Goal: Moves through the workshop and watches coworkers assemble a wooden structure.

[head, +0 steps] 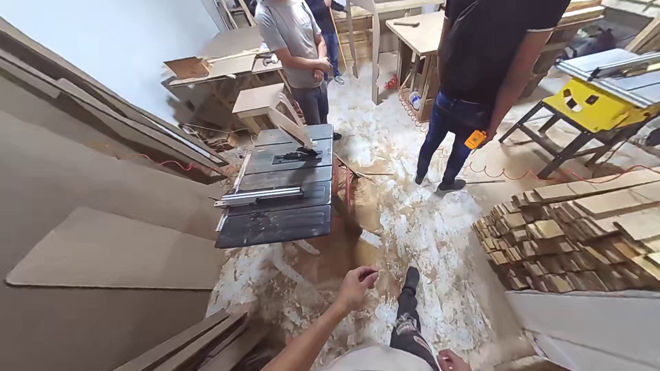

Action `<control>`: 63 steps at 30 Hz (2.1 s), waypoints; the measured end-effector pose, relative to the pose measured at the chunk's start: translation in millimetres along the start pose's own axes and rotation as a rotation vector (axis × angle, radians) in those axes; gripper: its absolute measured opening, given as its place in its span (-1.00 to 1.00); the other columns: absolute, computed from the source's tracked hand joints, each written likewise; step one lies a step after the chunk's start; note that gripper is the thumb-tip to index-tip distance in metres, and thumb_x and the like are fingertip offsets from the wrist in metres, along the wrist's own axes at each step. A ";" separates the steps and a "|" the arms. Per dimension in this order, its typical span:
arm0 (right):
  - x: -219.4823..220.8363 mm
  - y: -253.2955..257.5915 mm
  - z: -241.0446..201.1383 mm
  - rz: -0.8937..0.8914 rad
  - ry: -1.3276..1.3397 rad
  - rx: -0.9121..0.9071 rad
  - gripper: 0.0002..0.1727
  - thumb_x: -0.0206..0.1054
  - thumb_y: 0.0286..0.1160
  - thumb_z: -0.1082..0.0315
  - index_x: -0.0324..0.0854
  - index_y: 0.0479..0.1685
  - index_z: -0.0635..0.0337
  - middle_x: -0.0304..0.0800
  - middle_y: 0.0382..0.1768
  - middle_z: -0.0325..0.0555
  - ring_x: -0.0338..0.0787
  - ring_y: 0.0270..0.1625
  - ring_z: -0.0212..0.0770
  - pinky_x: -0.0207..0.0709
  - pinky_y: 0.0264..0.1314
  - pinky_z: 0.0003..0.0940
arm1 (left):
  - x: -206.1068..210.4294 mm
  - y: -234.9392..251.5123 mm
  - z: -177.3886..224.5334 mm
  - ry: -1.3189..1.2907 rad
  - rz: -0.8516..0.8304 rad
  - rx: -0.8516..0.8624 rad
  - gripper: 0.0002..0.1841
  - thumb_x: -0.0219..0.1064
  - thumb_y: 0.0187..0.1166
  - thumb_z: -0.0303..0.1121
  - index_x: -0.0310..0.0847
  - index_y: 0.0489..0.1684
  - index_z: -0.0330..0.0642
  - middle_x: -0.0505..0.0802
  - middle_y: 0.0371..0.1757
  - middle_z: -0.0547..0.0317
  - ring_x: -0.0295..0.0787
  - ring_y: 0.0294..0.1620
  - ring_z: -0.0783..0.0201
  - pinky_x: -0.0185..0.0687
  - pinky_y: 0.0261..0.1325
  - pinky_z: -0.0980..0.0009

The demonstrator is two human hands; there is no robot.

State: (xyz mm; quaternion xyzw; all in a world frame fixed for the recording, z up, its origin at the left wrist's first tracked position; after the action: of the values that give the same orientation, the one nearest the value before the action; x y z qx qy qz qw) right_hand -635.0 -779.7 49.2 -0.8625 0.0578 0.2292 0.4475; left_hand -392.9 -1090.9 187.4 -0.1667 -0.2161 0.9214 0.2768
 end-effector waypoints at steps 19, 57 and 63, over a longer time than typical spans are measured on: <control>-385.6 397.7 -347.2 0.150 -0.151 -0.228 -0.62 0.25 0.74 0.11 0.73 0.30 0.13 0.91 0.06 0.04 0.90 0.12 0.01 0.69 0.32 0.14 | -37.7 343.0 199.5 -0.129 0.169 0.001 -0.72 0.41 0.65 -0.19 0.80 0.16 -0.11 0.94 -0.07 0.16 0.92 -0.12 0.26 0.87 0.09 0.24; -610.4 1079.7 -1119.6 -0.110 -0.280 -0.314 -0.58 0.24 0.75 0.09 0.70 0.34 0.16 0.90 0.01 0.11 0.89 0.06 0.07 0.68 0.27 0.19 | -479.8 1095.7 589.3 -0.390 0.528 0.001 -0.74 0.36 0.68 -0.36 0.76 0.18 -0.32 0.92 -0.10 0.01 0.91 -0.15 0.19 0.87 0.08 0.22; -660.7 1150.6 -1286.8 -0.122 -0.345 -0.497 -0.59 0.20 0.76 0.10 0.69 0.34 0.14 0.90 0.02 0.04 0.90 0.06 -0.04 0.71 0.27 0.09 | -546.2 1192.9 639.2 -0.357 0.610 0.046 -0.75 0.37 0.68 -0.34 0.78 0.15 -0.27 0.93 -0.14 0.05 0.90 -0.19 0.21 0.86 0.04 0.25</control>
State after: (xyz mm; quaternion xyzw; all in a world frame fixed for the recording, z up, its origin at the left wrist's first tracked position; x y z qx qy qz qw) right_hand -1130.3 -2558.8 123.2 -0.8958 -0.1289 0.3519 0.2389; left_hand -756.0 -2503.1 248.8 -0.0538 -0.1806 0.9808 -0.0496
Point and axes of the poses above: each hand's wrist, its own y-axis towards the middle knuckle, its own x-axis out of the palm, z = x × y, the point moved 7 cm from there along y, towards the middle knuckle
